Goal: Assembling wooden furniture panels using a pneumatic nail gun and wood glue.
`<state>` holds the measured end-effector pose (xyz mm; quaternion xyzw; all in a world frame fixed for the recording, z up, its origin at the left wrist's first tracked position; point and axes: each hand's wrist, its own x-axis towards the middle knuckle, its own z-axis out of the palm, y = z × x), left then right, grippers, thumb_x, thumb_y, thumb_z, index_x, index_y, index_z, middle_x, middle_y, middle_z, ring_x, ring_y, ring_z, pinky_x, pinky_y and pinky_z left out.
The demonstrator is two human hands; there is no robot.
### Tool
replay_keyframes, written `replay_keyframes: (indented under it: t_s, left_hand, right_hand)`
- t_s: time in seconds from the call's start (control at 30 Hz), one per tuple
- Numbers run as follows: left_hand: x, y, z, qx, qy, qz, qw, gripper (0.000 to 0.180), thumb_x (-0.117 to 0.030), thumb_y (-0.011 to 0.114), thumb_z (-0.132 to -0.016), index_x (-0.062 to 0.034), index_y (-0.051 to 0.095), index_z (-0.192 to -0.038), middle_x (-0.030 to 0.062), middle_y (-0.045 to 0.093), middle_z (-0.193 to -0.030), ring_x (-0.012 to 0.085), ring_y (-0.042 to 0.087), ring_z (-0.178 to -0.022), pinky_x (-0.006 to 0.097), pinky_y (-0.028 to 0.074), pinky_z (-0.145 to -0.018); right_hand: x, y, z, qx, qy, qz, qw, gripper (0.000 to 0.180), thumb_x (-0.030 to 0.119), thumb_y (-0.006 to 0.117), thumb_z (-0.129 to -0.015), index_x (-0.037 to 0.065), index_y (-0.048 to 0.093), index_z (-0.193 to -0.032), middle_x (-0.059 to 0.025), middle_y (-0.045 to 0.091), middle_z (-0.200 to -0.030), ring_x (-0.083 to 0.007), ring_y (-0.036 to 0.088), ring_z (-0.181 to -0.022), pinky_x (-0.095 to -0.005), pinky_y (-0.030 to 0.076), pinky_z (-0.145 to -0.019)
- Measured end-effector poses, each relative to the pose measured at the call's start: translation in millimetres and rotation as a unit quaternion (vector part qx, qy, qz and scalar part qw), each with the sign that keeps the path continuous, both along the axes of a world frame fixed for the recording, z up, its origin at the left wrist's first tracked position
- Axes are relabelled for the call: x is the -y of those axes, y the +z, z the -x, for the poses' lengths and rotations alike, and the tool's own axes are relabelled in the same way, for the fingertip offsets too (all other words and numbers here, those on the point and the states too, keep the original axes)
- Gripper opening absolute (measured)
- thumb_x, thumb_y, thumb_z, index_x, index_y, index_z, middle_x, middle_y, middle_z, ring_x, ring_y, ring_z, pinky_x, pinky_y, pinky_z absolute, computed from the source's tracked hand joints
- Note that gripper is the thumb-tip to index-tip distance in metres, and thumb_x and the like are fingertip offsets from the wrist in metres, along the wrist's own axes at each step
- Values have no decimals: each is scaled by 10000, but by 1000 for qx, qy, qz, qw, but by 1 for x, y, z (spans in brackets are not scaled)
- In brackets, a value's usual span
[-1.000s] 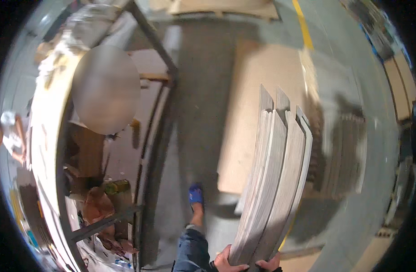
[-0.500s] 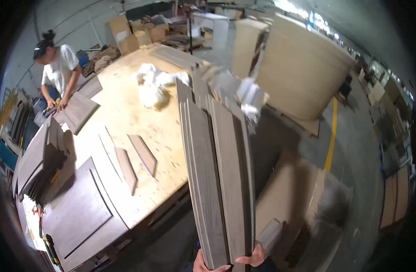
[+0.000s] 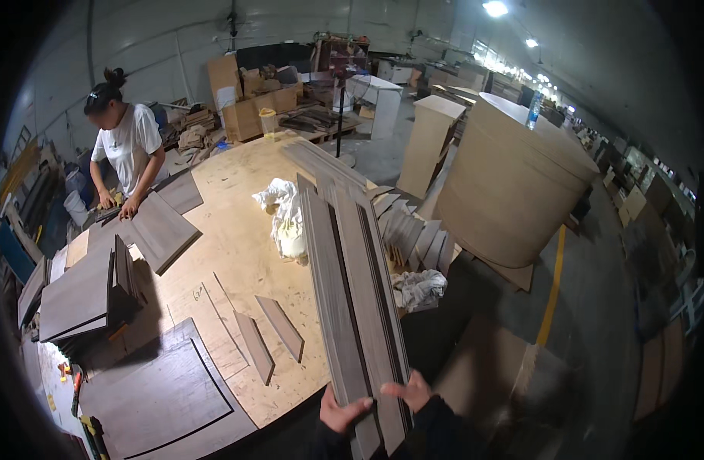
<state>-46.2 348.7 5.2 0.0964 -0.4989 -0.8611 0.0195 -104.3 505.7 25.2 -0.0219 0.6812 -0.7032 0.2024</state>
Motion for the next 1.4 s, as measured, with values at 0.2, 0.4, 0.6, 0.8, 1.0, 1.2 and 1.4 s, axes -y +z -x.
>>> replay_keyframes:
  t_s: [0.2, 0.4, 0.6, 0.8, 1.0, 1.2, 1.4]
  left_hand:
    - [14, 5, 161, -22, 11, -95, 995, 483, -84, 650, -646, 3, 447, -1075, 102, 569, -941, 183, 565, -815, 296, 462, -726]
    - [67, -9, 337, -28, 117, -83, 989, 367, -117, 641, -664, 30, 514, -974, 83, 582, -873, 170, 572, -769, 286, 464, -715]
    - [150, -34, 480, 22, 135, -17, 990, 368, -300, 586, -733, -7, 570, -955, 68, 588, -897, 165, 566, -769, 293, 463, -699]
    - [248, -155, 583, 202, 98, 147, 963, 374, -322, 615, -706, -24, 591, -932, 72, 603, -814, 191, 561, -728, 302, 450, -719]
    - [207, -119, 597, 261, 102, 326, 903, 305, -276, 669, -648, 14, 610, -723, 74, 614, -709, 171, 586, -589, 276, 474, -558]
    - [220, -73, 544, 50, 144, 280, 948, 583, -223, 655, -653, 50, 442, -1122, 167, 478, -1119, 239, 462, -1020, 320, 381, -842]
    - [130, 24, 408, -28, 69, 186, 980, 502, -150, 573, -749, 12, 402, -1192, 135, 446, -1168, 211, 425, -1063, 313, 344, -889]
  right_hand:
    - [17, 16, 197, 24, 126, -61, 990, 551, 401, 734, -592, -64, 583, -847, -90, 601, -786, -143, 564, -718, -267, 448, -638]
    - [87, -4, 397, -51, 195, -99, 974, 480, 354, 682, -667, -59, 587, -894, -95, 611, -804, -140, 584, -682, -257, 467, -615]
    - [178, -2, 545, 20, 265, -88, 960, 635, 463, 685, -614, -94, 574, -897, -144, 605, -782, -227, 593, -656, -288, 470, -611]
    - [281, -88, 644, -59, 281, -338, 896, 997, 595, 687, -472, -114, 421, -1120, -268, 473, -1109, -313, 457, -1068, -338, 368, -884]
    - [238, -88, 671, -187, 291, -542, 766, 991, 721, 571, -482, -29, 469, -1122, -240, 434, -1168, -336, 448, -1066, -357, 373, -889]
    - [232, -81, 658, -85, 307, -457, 830, 986, 697, 564, -539, -9, 387, -1204, -220, 336, -1265, -299, 333, -1181, -369, 311, -951]
    - [136, -40, 622, -200, 237, -453, 836, 944, 701, 518, -579, -9, 409, -1190, -229, 369, -1238, -319, 359, -1155, -343, 292, -955]
